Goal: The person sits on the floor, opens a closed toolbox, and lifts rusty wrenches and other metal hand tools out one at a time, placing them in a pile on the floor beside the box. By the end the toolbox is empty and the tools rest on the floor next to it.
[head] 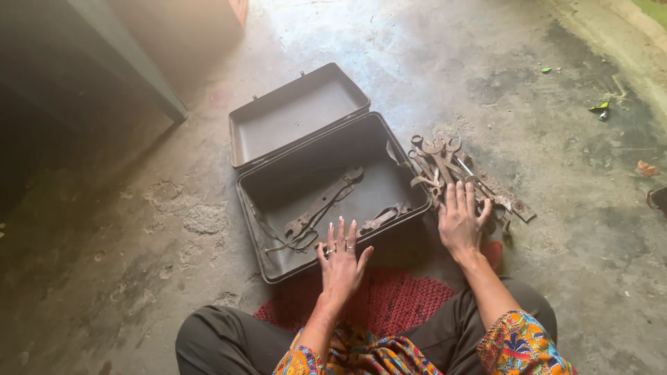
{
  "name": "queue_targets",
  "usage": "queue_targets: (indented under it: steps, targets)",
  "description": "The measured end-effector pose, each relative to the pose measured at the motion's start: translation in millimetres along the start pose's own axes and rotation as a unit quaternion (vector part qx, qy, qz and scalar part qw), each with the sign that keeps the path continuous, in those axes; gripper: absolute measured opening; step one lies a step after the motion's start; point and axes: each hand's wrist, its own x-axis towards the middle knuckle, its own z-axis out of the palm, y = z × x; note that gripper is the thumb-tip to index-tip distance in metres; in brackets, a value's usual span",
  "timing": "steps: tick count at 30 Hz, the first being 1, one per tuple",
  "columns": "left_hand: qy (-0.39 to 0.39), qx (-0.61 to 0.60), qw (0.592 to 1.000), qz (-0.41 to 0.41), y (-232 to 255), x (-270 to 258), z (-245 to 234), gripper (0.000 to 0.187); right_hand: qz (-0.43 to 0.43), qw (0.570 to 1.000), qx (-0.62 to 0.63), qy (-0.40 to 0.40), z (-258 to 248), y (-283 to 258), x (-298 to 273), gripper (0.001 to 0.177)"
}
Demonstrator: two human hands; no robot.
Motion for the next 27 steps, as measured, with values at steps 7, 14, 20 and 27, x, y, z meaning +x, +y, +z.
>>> queue_targets:
  steps: [7,14,20,27]
  targets:
    - [0.051,-0.008,0.998,0.023,2.3,-1.9,-5.4,0.074,-0.012,0.999,-0.052,0.005,-22.4,-14.3,-12.7,0.053]
    - [0.078,-0.043,0.994,0.058,-9.0,-4.4,6.7,0.073,-0.064,0.996,-0.045,0.041,-37.6,-21.0,-17.5,0.053]
    - [0.061,0.006,0.99,0.127,-63.6,-15.9,-14.5,0.068,-0.17,0.983,-0.066,0.021,-66.0,-84.1,-19.9,0.052]
    - [0.172,0.026,0.984,0.027,-168.3,-19.1,-56.4,0.085,-0.268,0.962,0.045,-0.013,-54.1,-201.0,2.9,0.044]
